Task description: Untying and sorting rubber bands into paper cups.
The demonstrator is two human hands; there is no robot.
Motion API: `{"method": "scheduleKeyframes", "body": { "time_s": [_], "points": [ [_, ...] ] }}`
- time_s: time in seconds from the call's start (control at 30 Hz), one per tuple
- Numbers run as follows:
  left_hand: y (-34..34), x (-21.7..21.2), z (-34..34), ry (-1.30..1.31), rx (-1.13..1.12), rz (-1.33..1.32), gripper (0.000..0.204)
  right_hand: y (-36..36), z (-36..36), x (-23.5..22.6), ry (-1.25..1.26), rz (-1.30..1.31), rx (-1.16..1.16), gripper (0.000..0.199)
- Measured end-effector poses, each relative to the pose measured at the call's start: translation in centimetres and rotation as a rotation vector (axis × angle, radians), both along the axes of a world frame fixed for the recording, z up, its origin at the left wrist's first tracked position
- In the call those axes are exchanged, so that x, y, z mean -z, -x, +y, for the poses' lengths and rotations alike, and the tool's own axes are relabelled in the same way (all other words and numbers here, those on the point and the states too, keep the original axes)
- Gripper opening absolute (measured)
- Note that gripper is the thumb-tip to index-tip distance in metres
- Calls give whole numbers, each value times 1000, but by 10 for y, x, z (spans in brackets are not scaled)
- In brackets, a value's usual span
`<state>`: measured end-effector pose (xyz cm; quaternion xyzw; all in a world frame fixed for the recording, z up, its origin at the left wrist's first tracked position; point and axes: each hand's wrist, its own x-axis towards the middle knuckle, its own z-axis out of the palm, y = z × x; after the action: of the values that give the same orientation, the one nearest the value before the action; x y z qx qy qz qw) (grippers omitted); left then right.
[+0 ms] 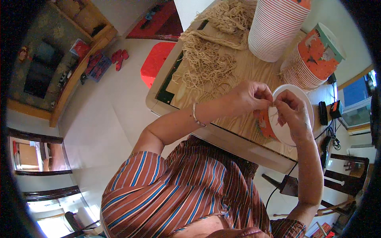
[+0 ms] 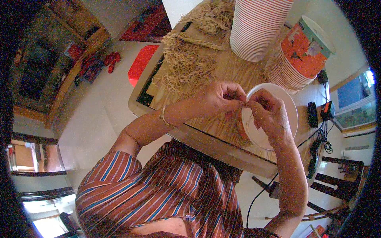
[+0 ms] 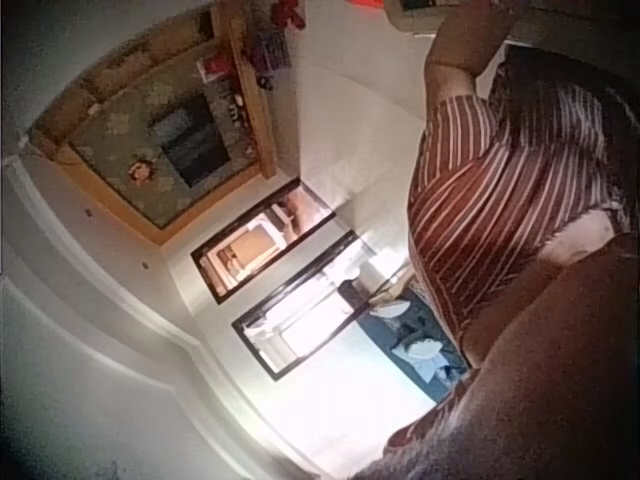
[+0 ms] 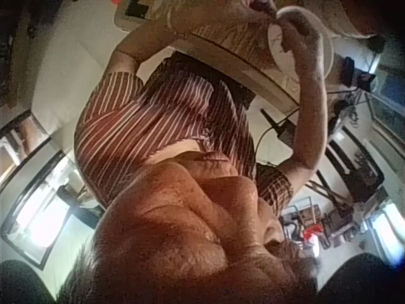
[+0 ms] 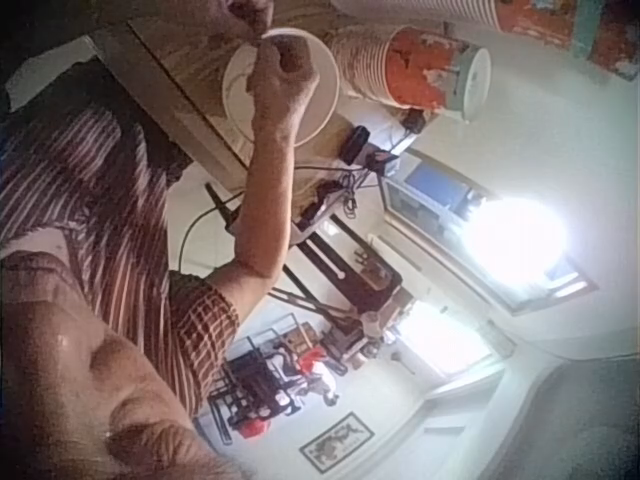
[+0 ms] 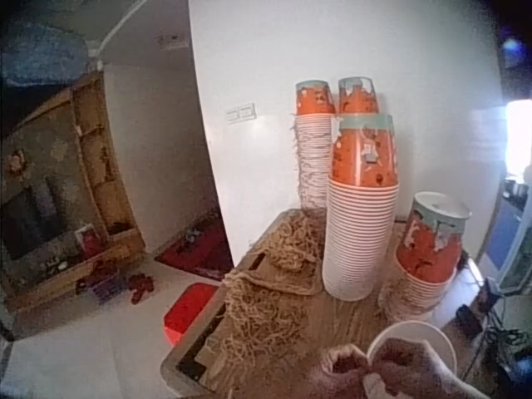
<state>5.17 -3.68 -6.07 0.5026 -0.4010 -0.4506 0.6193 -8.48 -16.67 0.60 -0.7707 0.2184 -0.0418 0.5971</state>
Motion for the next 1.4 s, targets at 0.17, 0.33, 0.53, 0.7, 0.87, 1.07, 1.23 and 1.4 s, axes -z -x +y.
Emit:
{"method": "scheduleKeyframes", "body": {
  "time_s": [0.17,0.33,0.53,0.7,0.87,1.07,1.23,1.4],
  "points": [
    [-4,10,0,-21,35,229,12,7,-2,5,21,-23,-16,5],
    [-3,24,-2,25,90,434,14,10,-1,15,-16,-37,-34,5],
    [-1,22,-1,48,71,431,15,8,7,10,73,-68,-26,3],
    [1,20,-2,94,14,244,13,6,8,21,304,-110,19,7],
    [1,11,0,79,-9,92,13,6,9,20,383,-98,51,6],
    [2,1,2,32,-32,-44,13,3,7,6,321,-48,49,5],
    [-1,12,-1,42,-21,39,13,3,-11,1,-101,-66,-1,8],
    [-2,14,0,59,12,148,13,4,5,3,71,-105,49,11]
  ]
}}
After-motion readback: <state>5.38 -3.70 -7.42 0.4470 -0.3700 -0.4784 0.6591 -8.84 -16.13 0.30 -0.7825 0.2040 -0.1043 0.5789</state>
